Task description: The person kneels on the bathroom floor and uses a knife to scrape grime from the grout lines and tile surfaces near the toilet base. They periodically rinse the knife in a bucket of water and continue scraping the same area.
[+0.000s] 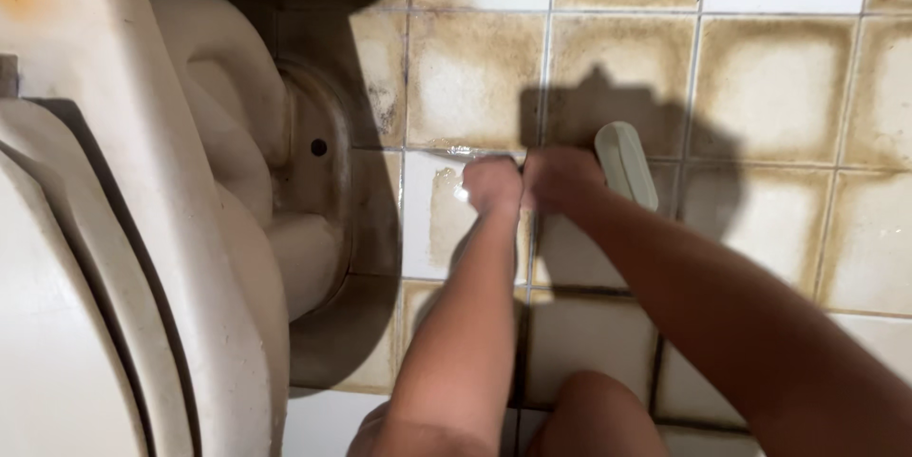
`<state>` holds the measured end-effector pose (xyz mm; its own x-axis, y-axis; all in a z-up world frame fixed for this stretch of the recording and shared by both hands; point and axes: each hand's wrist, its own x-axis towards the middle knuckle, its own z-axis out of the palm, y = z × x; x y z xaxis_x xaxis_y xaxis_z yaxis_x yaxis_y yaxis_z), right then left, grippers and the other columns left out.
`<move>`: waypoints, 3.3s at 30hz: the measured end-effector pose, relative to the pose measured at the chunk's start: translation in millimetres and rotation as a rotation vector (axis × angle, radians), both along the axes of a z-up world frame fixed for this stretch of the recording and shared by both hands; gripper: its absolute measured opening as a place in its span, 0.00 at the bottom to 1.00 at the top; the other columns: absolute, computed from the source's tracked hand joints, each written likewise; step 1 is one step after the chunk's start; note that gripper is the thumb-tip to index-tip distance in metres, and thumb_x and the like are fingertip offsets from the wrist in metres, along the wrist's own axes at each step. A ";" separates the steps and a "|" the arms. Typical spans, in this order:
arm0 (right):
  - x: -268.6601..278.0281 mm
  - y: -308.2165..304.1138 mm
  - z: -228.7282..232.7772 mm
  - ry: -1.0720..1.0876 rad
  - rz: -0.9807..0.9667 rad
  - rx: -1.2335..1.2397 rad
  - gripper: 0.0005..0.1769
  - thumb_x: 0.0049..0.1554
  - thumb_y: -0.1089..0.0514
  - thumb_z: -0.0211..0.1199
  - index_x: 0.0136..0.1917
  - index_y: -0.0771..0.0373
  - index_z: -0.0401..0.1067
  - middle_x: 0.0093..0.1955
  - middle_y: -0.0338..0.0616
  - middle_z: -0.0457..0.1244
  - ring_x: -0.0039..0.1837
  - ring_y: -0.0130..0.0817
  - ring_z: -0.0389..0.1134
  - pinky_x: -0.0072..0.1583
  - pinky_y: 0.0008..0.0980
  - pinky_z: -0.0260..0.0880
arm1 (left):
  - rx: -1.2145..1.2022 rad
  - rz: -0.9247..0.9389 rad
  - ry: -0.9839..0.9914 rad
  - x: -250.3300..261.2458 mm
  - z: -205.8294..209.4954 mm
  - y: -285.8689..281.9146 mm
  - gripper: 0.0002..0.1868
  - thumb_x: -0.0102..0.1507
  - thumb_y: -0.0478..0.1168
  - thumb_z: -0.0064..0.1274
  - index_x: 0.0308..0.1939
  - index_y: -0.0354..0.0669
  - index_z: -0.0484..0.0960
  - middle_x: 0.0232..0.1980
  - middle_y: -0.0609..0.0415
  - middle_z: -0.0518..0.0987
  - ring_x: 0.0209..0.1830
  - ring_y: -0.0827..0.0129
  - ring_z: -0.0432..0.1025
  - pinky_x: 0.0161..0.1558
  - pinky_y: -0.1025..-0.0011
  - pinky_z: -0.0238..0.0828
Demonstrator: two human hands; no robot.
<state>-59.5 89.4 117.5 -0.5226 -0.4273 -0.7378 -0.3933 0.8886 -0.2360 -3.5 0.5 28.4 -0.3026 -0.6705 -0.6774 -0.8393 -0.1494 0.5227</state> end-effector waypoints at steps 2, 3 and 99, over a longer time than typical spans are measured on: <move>3.6 0.5 -3.9 0.052 0.023 -0.028 0.17 0.49 0.48 0.66 0.44 0.62 0.81 0.49 0.56 0.72 0.54 0.53 0.75 0.55 0.50 0.76 | 0.072 0.038 -0.078 0.6 2.4 1.5 0.24 0.68 0.48 0.37 0.37 0.31 0.83 0.40 0.33 0.85 0.42 0.42 0.82 0.48 0.53 0.80; 6.3 4.7 -2.3 0.083 0.070 -0.042 0.16 0.51 0.48 0.64 0.44 0.62 0.82 0.49 0.56 0.72 0.54 0.53 0.75 0.55 0.49 0.76 | 0.115 0.065 -0.114 0.3 5.3 6.2 0.29 0.71 0.51 0.33 0.37 0.30 0.82 0.40 0.33 0.85 0.42 0.42 0.83 0.47 0.53 0.81; 11.7 48.0 -9.3 -0.009 0.072 0.105 0.20 0.58 0.46 0.57 0.50 0.62 0.81 0.57 0.56 0.71 0.60 0.52 0.73 0.61 0.48 0.73 | -0.074 0.044 -0.211 19.4 -26.6 67.6 0.26 0.72 0.50 0.36 0.36 0.34 0.84 0.42 0.33 0.84 0.44 0.40 0.79 0.48 0.51 0.78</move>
<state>-47.8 137.4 108.3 -0.4861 -0.3835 -0.7852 -0.4553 0.8781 -0.1470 16.0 68.1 1.8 -0.1293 -0.7299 -0.6712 -0.9246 -0.1557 0.3476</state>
